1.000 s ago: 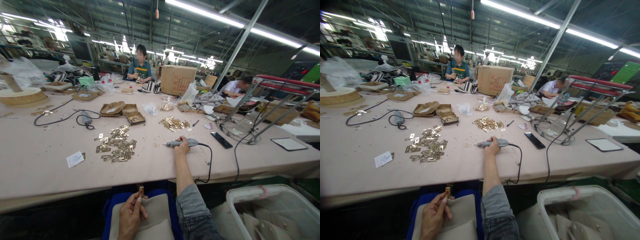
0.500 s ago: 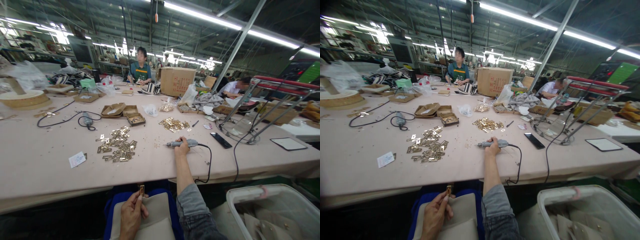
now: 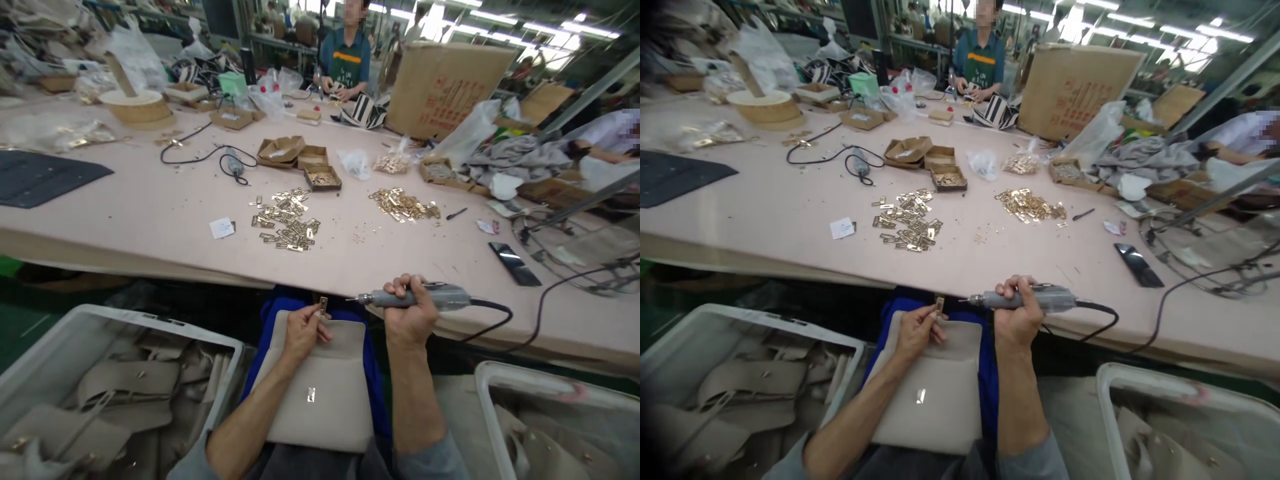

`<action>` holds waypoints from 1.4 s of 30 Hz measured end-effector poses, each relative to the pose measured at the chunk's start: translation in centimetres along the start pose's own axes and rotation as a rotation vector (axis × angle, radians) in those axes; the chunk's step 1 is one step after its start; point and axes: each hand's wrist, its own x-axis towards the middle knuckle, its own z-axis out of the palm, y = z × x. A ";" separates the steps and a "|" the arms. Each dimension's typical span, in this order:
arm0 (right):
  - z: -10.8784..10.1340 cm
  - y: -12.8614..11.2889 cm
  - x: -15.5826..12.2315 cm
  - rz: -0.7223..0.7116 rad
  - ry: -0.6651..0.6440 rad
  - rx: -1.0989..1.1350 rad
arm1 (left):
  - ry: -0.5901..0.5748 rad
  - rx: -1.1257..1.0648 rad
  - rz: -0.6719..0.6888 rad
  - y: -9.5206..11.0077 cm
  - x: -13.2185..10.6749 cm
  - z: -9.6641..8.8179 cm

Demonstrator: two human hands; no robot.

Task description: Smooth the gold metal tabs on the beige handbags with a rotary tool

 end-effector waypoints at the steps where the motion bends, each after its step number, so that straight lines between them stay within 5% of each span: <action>1: 0.2 0.3 -1.3 -0.003 -0.007 -0.018 | -0.006 -0.004 0.000 0.1 -0.1 0.0; 5: 1.3 2.1 -4.5 -0.085 -0.072 -0.126 | -0.020 -0.014 0.008 0.3 -0.2 0.3; 13: 2.3 4.4 -6.5 -0.188 -0.209 -0.298 | 0.003 0.004 0.013 0.3 -0.5 0.2; 35: 1.7 6.2 -7.7 -0.256 -0.296 -0.515 | -0.018 0.008 0.028 0.5 -0.9 -0.2; 42: 1.2 6.4 -8.1 -0.334 -0.442 -0.655 | -0.055 0.005 0.048 0.1 -0.8 -0.4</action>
